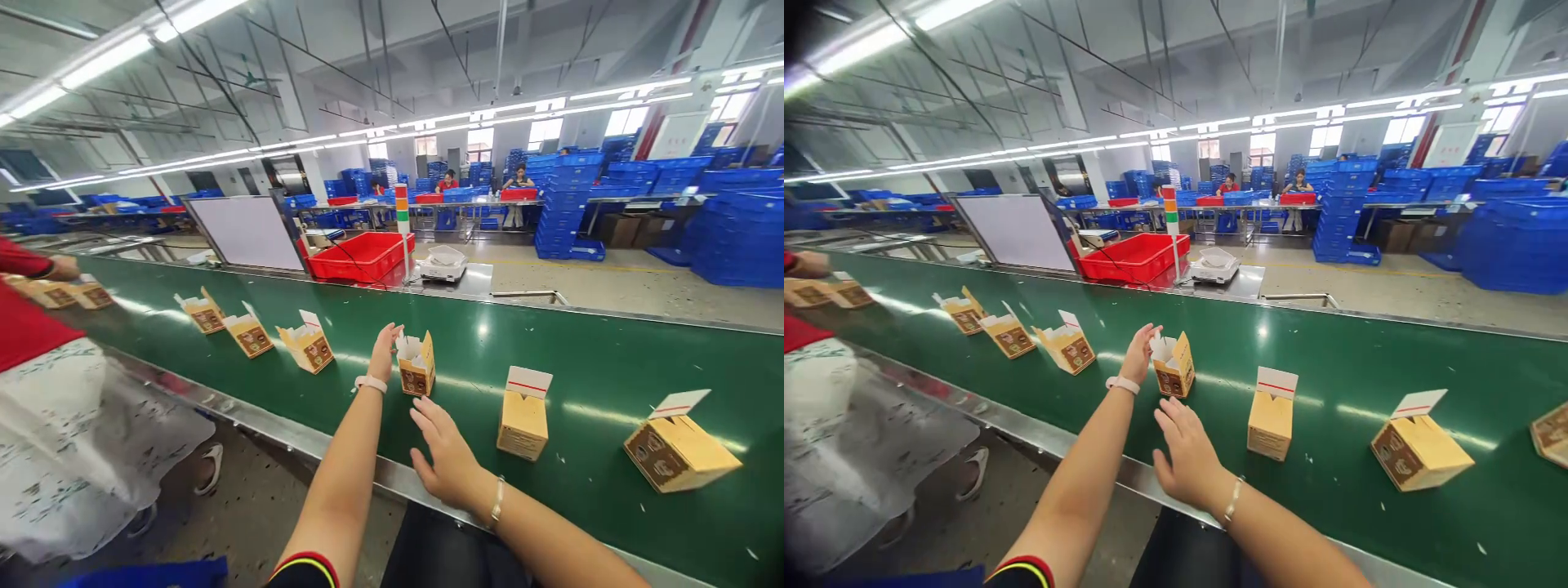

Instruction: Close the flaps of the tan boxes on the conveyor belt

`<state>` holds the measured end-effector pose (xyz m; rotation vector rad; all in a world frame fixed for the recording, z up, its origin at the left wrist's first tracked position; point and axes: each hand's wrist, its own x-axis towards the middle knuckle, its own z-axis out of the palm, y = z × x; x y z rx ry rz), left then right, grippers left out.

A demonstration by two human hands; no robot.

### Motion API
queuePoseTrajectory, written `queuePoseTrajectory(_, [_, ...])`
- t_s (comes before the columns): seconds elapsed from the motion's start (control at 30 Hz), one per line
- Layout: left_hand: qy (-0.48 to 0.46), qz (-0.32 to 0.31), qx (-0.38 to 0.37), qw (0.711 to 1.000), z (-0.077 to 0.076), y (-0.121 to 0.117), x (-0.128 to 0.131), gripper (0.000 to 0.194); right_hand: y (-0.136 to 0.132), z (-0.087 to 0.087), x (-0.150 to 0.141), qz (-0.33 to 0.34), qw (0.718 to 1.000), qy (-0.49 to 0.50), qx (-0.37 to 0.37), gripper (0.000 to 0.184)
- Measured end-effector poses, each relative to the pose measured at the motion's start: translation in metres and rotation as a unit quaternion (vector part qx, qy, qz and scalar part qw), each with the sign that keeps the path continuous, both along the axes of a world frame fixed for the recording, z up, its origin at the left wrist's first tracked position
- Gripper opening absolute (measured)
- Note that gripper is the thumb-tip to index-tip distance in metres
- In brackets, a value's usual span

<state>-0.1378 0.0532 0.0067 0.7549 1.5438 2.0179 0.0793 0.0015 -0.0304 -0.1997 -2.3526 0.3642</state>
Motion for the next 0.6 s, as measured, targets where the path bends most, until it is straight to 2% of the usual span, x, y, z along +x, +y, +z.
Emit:
queuePoseTrajectory(0.1, [0.021, -0.077, -0.007, 0.997, -0.005, -0.001, 0.009, 0.044, 0.012, -0.007, -0.037, -0.085, 0.987, -0.117, -0.071, 0.071])
queuePoseTrajectory(0.17, [0.039, -0.092, -0.001, 0.995, -0.012, -0.011, 0.02, 0.044, 0.023, -0.009, -0.049, -0.144, 0.974, -0.13, -0.115, 0.075])
queuePoseTrajectory(0.27, [0.091, -0.1, 0.013, 0.991, -0.023, -0.026, 0.037, 0.042, 0.042, -0.012, -0.049, -0.169, 0.972, -0.065, -0.148, 0.064])
queuePoseTrajectory(0.37, [0.13, -0.1, 0.001, 0.986, -0.029, -0.031, 0.049, 0.041, 0.06, -0.015, -0.042, -0.15, 0.968, 0.048, -0.194, 0.029])
queuePoseTrajectory(0.4, [0.13, -0.096, -0.009, 0.987, -0.029, -0.031, 0.052, 0.044, 0.065, -0.016, -0.041, -0.15, 0.961, 0.086, -0.217, 0.023])
queuePoseTrajectory(0.47, [0.119, -0.09, -0.032, 0.988, -0.026, -0.025, 0.057, 0.057, 0.073, -0.017, -0.043, -0.165, 0.941, 0.142, -0.258, 0.024])
queuePoseTrajectory(0.53, [0.099, -0.093, -0.062, 0.989, -0.021, -0.018, 0.061, 0.066, 0.077, -0.019, -0.047, -0.211, 0.919, 0.174, -0.286, 0.018])
queuePoseTrajectory(0.6, [0.053, -0.11, -0.112, 0.986, -0.016, -0.009, 0.064, 0.072, 0.08, -0.022, -0.052, -0.29, 0.869, 0.202, -0.346, 0.015])
